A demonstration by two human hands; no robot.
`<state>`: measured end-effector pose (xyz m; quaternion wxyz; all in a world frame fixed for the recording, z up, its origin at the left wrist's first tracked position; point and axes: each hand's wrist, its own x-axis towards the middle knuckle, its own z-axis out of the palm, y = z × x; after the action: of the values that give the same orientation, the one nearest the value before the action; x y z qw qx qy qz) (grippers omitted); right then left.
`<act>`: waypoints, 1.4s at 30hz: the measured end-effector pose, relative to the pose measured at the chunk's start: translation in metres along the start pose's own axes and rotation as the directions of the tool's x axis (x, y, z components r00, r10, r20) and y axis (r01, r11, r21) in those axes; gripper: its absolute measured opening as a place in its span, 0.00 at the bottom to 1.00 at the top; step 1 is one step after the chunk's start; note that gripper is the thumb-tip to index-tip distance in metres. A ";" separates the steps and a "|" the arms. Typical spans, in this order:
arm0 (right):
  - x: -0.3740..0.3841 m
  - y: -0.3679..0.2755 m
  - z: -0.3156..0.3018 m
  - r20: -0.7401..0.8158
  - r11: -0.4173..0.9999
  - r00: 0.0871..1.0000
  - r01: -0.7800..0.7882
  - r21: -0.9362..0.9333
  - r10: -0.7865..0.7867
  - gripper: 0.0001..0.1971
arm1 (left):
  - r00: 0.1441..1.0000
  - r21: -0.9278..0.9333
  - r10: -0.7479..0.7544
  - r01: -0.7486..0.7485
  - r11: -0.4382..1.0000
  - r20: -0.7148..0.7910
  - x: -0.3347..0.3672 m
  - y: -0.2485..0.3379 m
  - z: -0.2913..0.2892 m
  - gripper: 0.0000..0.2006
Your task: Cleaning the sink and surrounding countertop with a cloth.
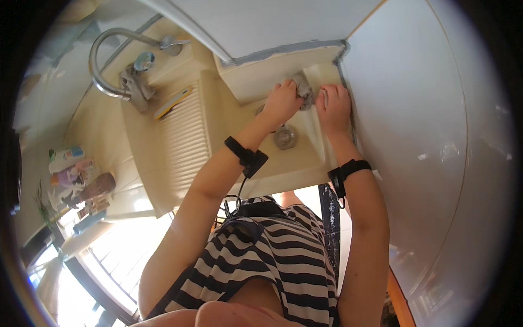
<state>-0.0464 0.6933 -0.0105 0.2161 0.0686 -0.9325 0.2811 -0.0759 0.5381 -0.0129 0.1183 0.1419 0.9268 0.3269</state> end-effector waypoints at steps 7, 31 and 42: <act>0.001 0.000 -0.004 0.030 0.999 0.999 0.019 -0.027 -0.018 0.08 | 0.926 -0.187 -0.341 0.368 0.911 0.161 -0.076 -0.099 -0.041 0.22; 0.001 0.000 0.002 0.123 0.998 0.992 -0.001 -0.058 0.008 0.08 | 0.805 0.507 -0.392 0.134 0.851 0.445 0.020 -0.263 0.045 0.12; 0.003 -0.008 0.003 0.125 0.996 0.989 -0.069 -0.051 0.075 0.07 | 0.804 0.584 -0.474 0.201 0.786 0.361 0.046 -0.223 -0.042 0.18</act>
<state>-0.0485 0.6849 -0.0076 0.1475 0.0474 -0.9525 0.2621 -0.1731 0.3631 -0.1291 0.3644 0.0722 0.9284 -0.0099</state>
